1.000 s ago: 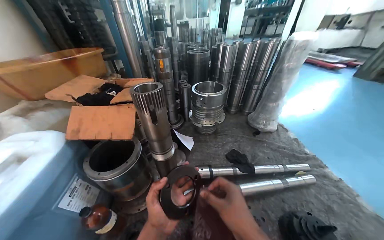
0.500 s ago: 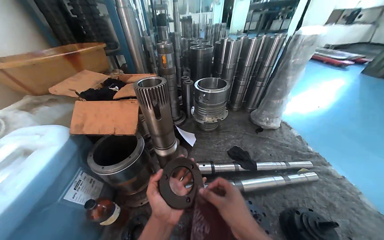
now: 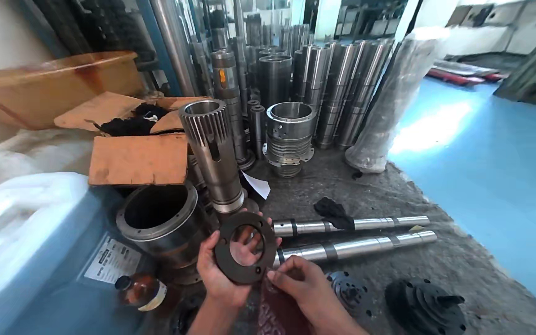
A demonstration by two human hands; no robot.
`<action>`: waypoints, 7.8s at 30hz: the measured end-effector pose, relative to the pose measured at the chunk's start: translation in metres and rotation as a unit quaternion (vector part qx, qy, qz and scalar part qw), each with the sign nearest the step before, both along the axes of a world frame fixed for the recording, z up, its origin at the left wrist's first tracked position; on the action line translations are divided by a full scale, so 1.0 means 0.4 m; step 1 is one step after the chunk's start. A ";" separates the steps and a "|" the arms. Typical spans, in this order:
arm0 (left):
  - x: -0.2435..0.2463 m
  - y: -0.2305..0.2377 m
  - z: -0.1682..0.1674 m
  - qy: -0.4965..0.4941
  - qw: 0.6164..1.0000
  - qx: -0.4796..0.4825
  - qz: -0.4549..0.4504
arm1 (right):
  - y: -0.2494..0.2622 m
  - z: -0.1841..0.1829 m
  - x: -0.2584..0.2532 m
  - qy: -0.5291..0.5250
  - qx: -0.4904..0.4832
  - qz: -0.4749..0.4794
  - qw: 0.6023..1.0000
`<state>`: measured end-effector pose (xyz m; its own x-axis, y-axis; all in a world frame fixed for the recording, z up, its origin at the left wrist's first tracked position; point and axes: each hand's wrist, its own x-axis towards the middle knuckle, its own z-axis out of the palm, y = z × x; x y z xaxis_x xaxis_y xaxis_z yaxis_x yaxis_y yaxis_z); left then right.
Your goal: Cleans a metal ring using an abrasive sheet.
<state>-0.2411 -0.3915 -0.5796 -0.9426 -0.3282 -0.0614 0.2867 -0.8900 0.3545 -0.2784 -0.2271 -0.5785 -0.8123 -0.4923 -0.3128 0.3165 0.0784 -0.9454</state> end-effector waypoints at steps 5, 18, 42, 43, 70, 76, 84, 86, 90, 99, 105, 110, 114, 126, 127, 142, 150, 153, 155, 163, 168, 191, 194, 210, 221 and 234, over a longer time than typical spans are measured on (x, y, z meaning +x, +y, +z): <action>0.007 0.011 0.003 0.014 0.999 -0.039 0.014 | -0.003 0.012 -0.025 0.017 -0.023 -0.060 0.998; 0.022 0.010 0.004 0.006 0.998 -0.034 0.061 | -0.039 -0.011 0.078 0.050 0.007 -0.016 0.999; 0.031 0.017 -0.002 0.079 0.995 -0.065 -0.007 | -0.033 0.015 -0.018 0.036 -0.033 -0.084 0.995; 0.030 0.013 -0.004 0.087 0.994 -0.064 -0.015 | -0.035 0.011 -0.011 0.036 -0.038 -0.087 0.995; 0.029 -0.008 -0.006 0.131 0.984 -0.084 -0.086 | 0.004 0.061 -0.052 0.014 0.012 -0.029 0.999; 0.029 -0.018 -0.007 0.114 0.983 -0.118 -0.082 | 0.002 0.044 -0.043 0.052 0.045 0.000 0.998; 0.027 -0.020 -0.014 0.098 0.984 -0.122 -0.090 | 0.011 0.044 -0.068 0.114 0.107 0.041 0.987; 0.025 -0.024 -0.012 0.097 0.984 -0.114 -0.094 | 0.010 0.047 -0.068 0.111 0.121 0.057 0.985; 0.023 -0.018 -0.015 0.098 0.984 -0.096 -0.114 | 0.017 0.067 -0.101 0.117 0.116 0.017 0.986; 0.021 -0.027 -0.027 0.069 0.987 -0.085 -0.118 | 0.022 0.066 -0.113 0.098 0.121 0.043 0.987; 0.014 -0.042 -0.046 0.080 0.987 -0.036 -0.136 | 0.011 0.054 -0.074 0.097 0.158 0.134 0.973; 0.004 -0.018 -0.042 0.065 0.991 -0.033 -0.114 | 0.016 0.050 -0.103 0.092 0.110 0.008 0.990; -0.001 -0.018 -0.048 0.058 0.996 -0.008 -0.074 | -0.004 0.013 -0.032 0.079 0.101 0.067 0.990; -0.010 -0.014 -0.040 0.043 0.999 0.000 -0.013 | -0.006 -0.002 -0.029 0.106 0.083 0.072 0.988; -0.010 -0.012 -0.039 0.036 0.999 -0.005 -0.008 | -0.003 0.002 -0.047 0.102 0.076 0.041 0.991; 0.005 -0.014 -0.044 0.054 0.998 0.016 -0.015 | -0.031 -0.005 0.030 0.043 0.036 0.039 0.998; 0.001 -0.008 -0.042 0.024 0.999 -0.008 0.036 | -0.037 -0.004 0.050 0.015 0.031 0.003 0.999; 0.001 -0.006 -0.041 0.005 0.998 -0.024 0.055 | -0.038 -0.003 0.062 0.028 0.031 0.015 0.999; 0.002 -0.002 -0.037 0.013 0.999 -0.001 0.053 | -0.033 -0.006 0.022 0.010 0.028 -0.020 0.999; 0.001 -0.005 -0.035 -0.008 0.998 -0.027 0.060 | -0.043 -0.005 0.054 0.028 0.018 0.029 0.999; 0.000 -0.006 -0.035 0.013 0.999 -0.009 0.046 | -0.043 -0.021 0.023 0.012 0.013 -0.026 0.999; -0.008 -0.011 -0.046 0.026 0.999 0.006 0.019 | -0.046 -0.052 0.011 0.051 0.036 -0.006 0.998; -0.009 -0.001 -0.057 0.052 0.999 0.005 -0.011 | -0.038 -0.036 -0.047 0.053 0.028 -0.029 0.998; -0.018 -0.009 -0.065 0.058 0.997 0.005 -0.044 | -0.016 -0.051 -0.034 0.018 0.025 -0.003 1.000; -0.011 0.000 -0.035 0.048 0.998 -0.013 -0.039 | 0.031 0.021 -0.094 0.061 0.086 0.141 0.984; -0.013 -0.012 -0.024 0.020 0.999 -0.040 0.003 | 0.051 0.050 -0.085 0.372 0.268 0.271 0.846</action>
